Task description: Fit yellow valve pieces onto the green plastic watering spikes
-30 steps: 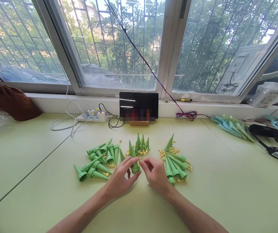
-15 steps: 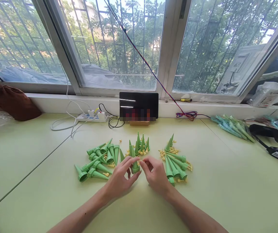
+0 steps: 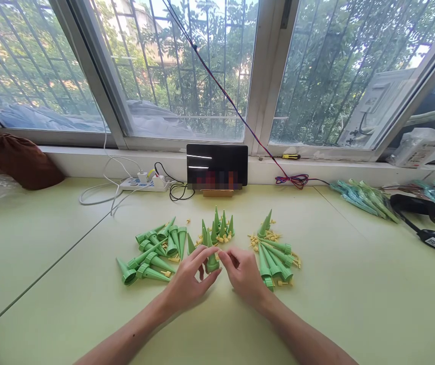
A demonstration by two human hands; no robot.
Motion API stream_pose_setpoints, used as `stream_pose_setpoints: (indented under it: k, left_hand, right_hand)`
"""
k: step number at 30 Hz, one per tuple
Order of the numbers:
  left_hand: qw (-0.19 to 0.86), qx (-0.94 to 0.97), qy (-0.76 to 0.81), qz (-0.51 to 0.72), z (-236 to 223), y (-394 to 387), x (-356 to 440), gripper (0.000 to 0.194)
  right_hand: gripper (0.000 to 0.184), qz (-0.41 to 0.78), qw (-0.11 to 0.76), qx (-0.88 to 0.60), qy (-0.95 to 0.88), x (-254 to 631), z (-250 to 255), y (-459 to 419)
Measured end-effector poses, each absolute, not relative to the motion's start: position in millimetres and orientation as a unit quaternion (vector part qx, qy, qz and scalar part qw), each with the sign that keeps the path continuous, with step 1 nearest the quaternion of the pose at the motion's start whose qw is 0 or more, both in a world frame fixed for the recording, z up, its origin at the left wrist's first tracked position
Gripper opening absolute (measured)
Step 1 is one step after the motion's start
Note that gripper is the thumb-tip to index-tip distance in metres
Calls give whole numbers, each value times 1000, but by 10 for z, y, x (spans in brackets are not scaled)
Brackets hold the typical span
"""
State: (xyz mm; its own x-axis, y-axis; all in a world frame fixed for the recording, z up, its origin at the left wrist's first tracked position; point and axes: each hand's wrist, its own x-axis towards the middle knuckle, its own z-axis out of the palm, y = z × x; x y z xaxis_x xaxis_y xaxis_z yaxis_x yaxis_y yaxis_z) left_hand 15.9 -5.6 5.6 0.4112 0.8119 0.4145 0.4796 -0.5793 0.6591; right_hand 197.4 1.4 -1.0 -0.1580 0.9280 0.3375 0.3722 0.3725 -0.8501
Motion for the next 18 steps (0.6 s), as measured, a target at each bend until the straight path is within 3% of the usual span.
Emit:
stream_pose_setpoints:
  k: [9, 18]
  left_hand:
    - [217, 798, 410, 385, 47, -36, 151, 34]
    - [201, 810, 406, 371, 34, -43, 147, 35]
  right_hand:
    - [23, 335, 470, -420, -701, 1963, 69, -23]
    - [32, 344, 446, -436, -702, 1971, 59, -22]
